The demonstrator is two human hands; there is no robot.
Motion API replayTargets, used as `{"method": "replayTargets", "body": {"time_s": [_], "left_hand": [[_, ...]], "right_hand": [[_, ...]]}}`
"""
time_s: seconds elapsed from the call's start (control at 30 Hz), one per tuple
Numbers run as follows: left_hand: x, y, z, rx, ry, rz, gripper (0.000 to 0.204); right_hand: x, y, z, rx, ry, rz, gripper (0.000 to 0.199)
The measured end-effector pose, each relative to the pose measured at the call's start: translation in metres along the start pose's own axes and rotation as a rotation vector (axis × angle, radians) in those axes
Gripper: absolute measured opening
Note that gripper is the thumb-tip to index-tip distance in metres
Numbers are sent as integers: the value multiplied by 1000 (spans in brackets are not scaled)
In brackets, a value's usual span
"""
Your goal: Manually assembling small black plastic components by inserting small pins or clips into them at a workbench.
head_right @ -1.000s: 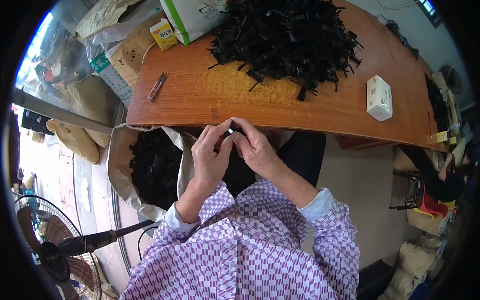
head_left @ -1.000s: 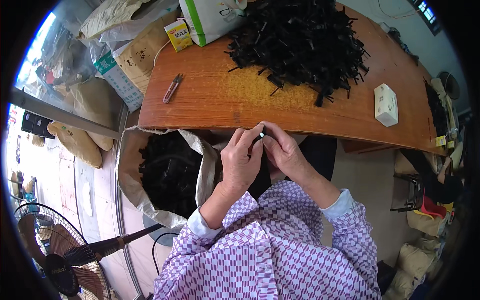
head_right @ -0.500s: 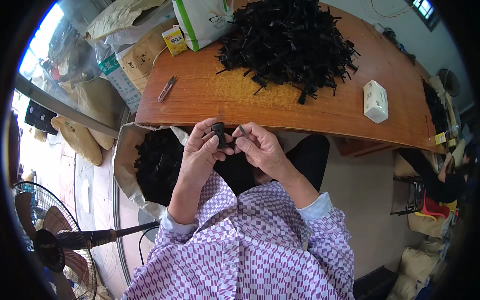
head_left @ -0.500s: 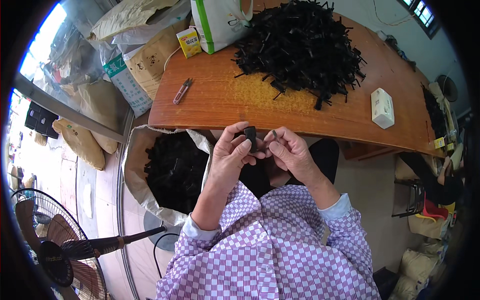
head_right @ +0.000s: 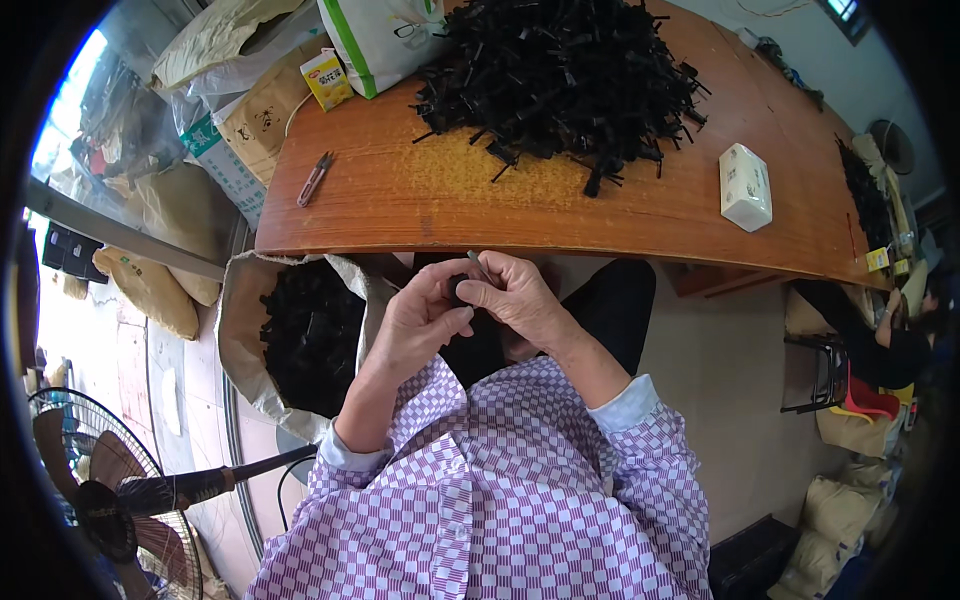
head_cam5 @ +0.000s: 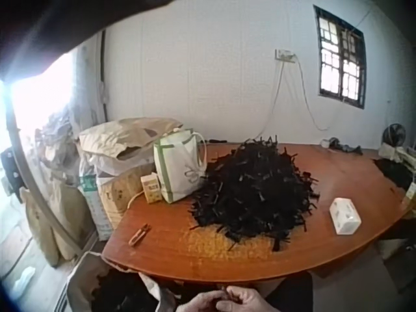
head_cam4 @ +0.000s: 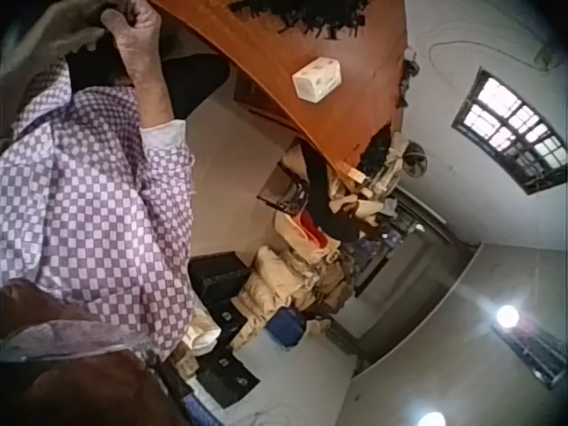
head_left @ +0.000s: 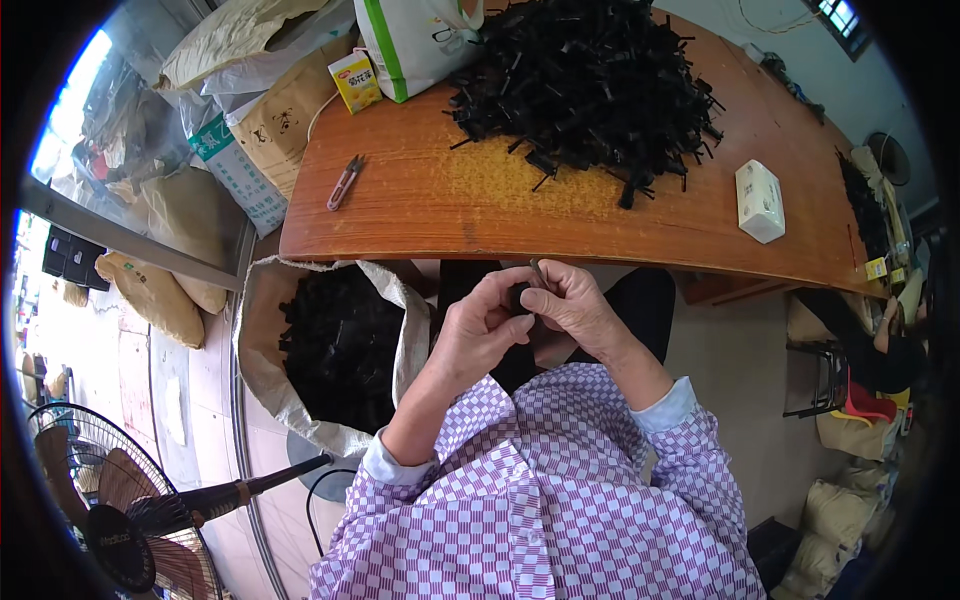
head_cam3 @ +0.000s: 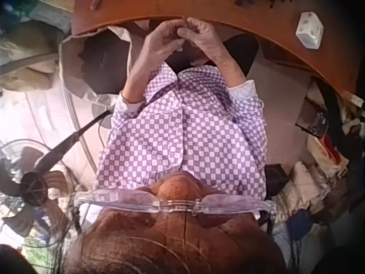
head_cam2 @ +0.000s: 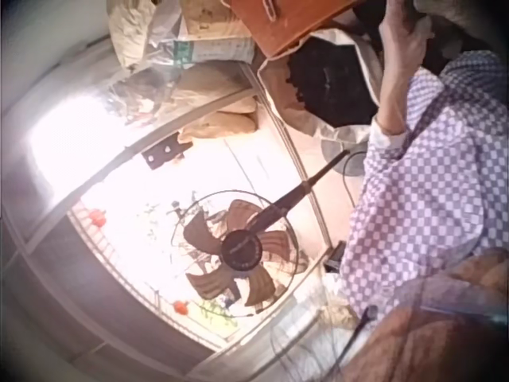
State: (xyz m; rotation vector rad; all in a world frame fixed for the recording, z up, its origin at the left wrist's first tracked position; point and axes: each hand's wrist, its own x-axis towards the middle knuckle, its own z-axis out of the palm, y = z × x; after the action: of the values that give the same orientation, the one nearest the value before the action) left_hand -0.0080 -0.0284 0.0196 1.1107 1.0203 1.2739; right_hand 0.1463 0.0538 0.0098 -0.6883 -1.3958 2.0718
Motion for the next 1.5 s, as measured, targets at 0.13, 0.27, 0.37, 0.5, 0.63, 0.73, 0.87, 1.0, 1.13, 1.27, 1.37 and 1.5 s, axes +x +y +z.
{"method": "replayTargets", "body": {"time_s": [0.13, 0.27, 0.37, 0.5, 0.63, 0.73, 0.87, 1.0, 1.13, 1.27, 1.37, 1.5], "left_hand": [[-1, -1, 8, 373, 62, 7, 40], [0, -3, 8, 200, 59, -3, 42], [1, -4, 1, 149, 69, -2, 41], [1, -10, -3, 142, 88, 1, 36], [-1, -9, -5, 187, 104, -4, 30], [0, -11, -4, 219, 140, 6, 28], [-2, -8, -3, 412, 178, -16, 28], [3, -12, -6, 680, 294, 129, 29], [10, -11, -14, 715, 328, 132, 31], [16, -31, -27, 86, 430, 90, 12], [11, -25, -30, -328, 402, -153, 26], [3, -32, -23, -619, 353, -297, 21]], "right_hand": [[-2, 2, 7, -195, 70, -96, 18], [-8, 4, 3, -221, 39, -65, 21], [-13, -5, 15, -295, 81, -123, 27], [-16, -2, 22, -400, 103, -115, 28], [-14, -3, 25, -563, 70, -113, 20], [-13, -2, 27, -618, 58, -118, 16], [-7, 7, 29, -620, 71, -176, 19], [3, 13, 35, -592, 119, -200, 19], [17, 14, 23, -497, 64, -147, 21], [58, -10, -23, -919, 154, -326, 27], [84, -38, -62, -1301, 315, -190, 27], [112, -32, -94, -1653, 383, -196, 28]]}}
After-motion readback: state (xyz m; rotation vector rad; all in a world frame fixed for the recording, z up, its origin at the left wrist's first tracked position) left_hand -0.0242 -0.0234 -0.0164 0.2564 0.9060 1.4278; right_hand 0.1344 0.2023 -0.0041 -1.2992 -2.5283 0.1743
